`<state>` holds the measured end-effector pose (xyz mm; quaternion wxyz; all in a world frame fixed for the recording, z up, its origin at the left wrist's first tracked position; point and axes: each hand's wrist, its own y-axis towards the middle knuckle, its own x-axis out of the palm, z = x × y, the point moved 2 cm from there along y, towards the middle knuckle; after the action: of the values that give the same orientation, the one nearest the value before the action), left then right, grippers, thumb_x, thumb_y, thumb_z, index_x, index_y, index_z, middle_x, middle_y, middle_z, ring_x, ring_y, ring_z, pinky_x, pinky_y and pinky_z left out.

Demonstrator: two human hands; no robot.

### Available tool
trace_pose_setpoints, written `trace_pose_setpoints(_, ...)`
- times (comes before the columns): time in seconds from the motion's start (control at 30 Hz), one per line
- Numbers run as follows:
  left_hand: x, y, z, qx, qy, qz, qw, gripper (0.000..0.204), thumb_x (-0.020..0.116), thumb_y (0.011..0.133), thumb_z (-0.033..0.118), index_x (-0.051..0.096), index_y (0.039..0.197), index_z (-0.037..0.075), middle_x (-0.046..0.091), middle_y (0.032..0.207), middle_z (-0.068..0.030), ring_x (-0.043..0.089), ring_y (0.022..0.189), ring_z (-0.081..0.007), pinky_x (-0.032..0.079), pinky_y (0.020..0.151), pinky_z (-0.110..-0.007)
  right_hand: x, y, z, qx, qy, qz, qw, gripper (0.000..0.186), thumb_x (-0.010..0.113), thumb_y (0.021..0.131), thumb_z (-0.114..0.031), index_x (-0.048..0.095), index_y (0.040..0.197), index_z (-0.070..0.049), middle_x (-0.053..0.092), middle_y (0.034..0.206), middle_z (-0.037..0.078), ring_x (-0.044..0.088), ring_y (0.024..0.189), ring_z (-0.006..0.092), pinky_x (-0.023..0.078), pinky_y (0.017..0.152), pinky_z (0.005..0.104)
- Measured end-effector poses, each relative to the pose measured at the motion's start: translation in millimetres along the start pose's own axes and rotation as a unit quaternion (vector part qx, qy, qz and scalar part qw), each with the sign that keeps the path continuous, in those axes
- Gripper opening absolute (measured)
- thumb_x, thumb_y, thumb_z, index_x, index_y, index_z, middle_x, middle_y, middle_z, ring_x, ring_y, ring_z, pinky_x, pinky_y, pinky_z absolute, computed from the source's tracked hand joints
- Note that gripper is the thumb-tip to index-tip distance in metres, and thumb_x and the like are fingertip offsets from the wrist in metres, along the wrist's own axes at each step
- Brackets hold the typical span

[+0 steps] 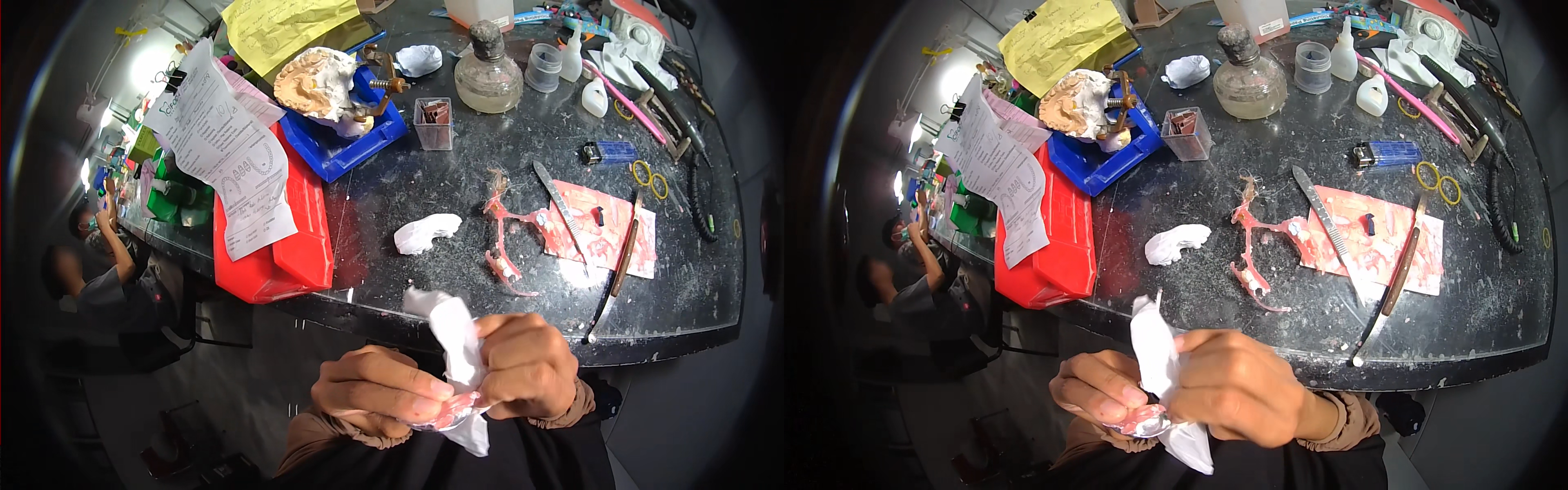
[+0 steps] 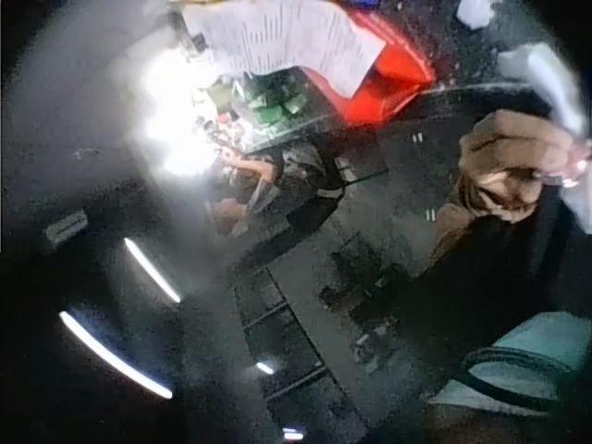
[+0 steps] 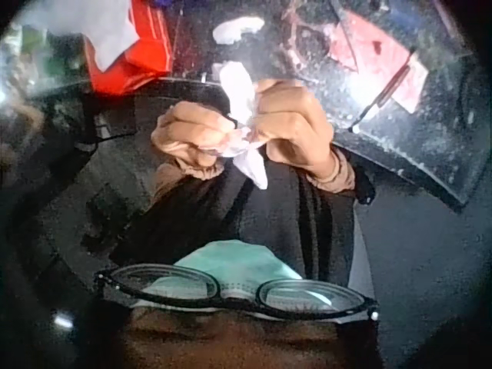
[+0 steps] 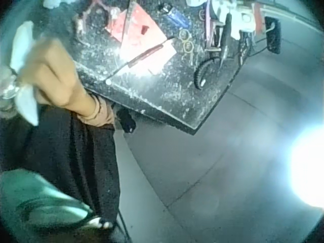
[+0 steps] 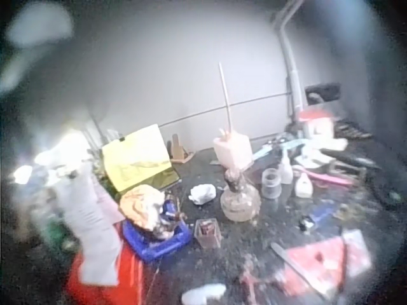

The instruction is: The person wipes a pink dental appliance with a white cloth, picks up a metal tool, and uses it to scrape and shape the pink material on the appliance.

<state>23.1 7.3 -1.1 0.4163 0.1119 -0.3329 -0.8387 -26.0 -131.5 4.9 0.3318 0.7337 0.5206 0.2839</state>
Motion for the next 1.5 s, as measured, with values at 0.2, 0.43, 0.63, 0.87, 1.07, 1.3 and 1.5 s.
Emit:
trace_pose_setpoints(0.2,-3.7,11.0,4.3,-0.015,-0.062,0.001,0.998,0.011,0.065,0.066,-0.001,0.060,0.073,0.005,0.060,0.077,-0.0092,0.057,0.057,-0.0143,0.048,0.050,-0.023,-3.7,-3.3,3.2,0.145,0.156,0.032,0.976,0.007,0.054,0.071,0.008,0.054,0.068,0.001,0.048,0.068,0.010,0.050,0.057,0.0173,0.050,0.064,0.0327)
trace_pose_setpoints(0.43,-2.8,6.4,-2.6,0.022,-0.069,0.023,0.997,0.009,0.064,0.071,0.010,0.059,0.072,0.003,0.059,0.076,-0.0122,0.058,0.055,-0.0161,0.049,0.049,-0.025,4.6,-0.8,5.3,0.109,0.143,0.005,0.984,0.008,0.062,0.067,0.002,0.058,0.074,0.002,0.051,0.071,0.010,0.052,0.060,0.0170,0.051,0.065,0.0334)
trace_pose_setpoints(0.63,-3.8,-2.5,-10.7,0.037,-0.100,0.028,0.994,0.014,0.061,0.075,0.015,0.060,0.073,0.002,0.059,0.076,-0.0131,0.060,0.058,-0.0179,0.050,0.052,-0.027,7.1,1.0,4.5,0.024,0.061,-0.008,0.998,0.010,0.062,0.064,0.004,0.056,0.073,0.002,0.049,0.072,0.010,0.052,0.060,0.0182,0.051,0.066,0.0349)
trace_pose_setpoints(0.87,-4.7,0.9,-10.3,0.003,-0.084,0.014,0.996,0.019,0.059,0.077,0.020,0.061,0.076,0.001,0.060,0.077,-0.0132,0.061,0.062,-0.0193,0.051,0.055,-0.026,5.3,0.5,7.6,0.050,0.044,-0.057,0.996,0.012,0.061,0.065,0.003,0.053,0.074,0.001,0.048,0.073,0.010,0.052,0.063,0.0204,0.048,0.062,0.0334)
trace_pose_setpoints(1.07,-9.0,10.4,-0.3,-0.005,-0.087,0.021,0.996,0.020,0.060,0.077,0.021,0.060,0.075,0.001,0.060,0.074,-0.0135,0.061,0.062,-0.0184,0.052,0.055,-0.023,-1.8,-0.7,0.9,0.130,0.107,0.020,0.986,0.008,0.057,0.072,0.004,0.051,0.068,-0.001,0.049,0.071,0.010,0.051,0.062,0.0187,0.046,0.059,0.0296)
trace_pose_setpoints(1.3,-4.0,4.1,0.2,-0.031,-0.059,0.056,0.996,0.011,0.061,0.074,0.011,0.059,0.073,0.001,0.059,0.073,-0.0145,0.061,0.062,-0.0181,0.052,0.056,-0.024,2.9,1.0,-1.9,-0.065,-0.079,-0.044,0.994,0.016,0.064,0.061,-0.003,0.061,0.076,-0.002,0.050,0.073,0.005,0.053,0.067,0.0181,0.050,0.066,0.0314)
trace_pose_setpoints(1.5,2.7,6.8,6.3,-0.087,0.022,0.031,0.995,0.018,0.056,0.062,-0.010,0.057,0.076,0.001,0.058,0.076,-0.0136,0.061,0.062,-0.0184,0.053,0.055,-0.026,1.8,0.3,-3.0,-0.079,-0.202,-0.031,0.976,0.017,0.063,0.054,-0.006,0.059,0.070,-0.002,0.051,0.069,0.006,0.053,0.064,0.0171,0.050,0.070,0.0344)
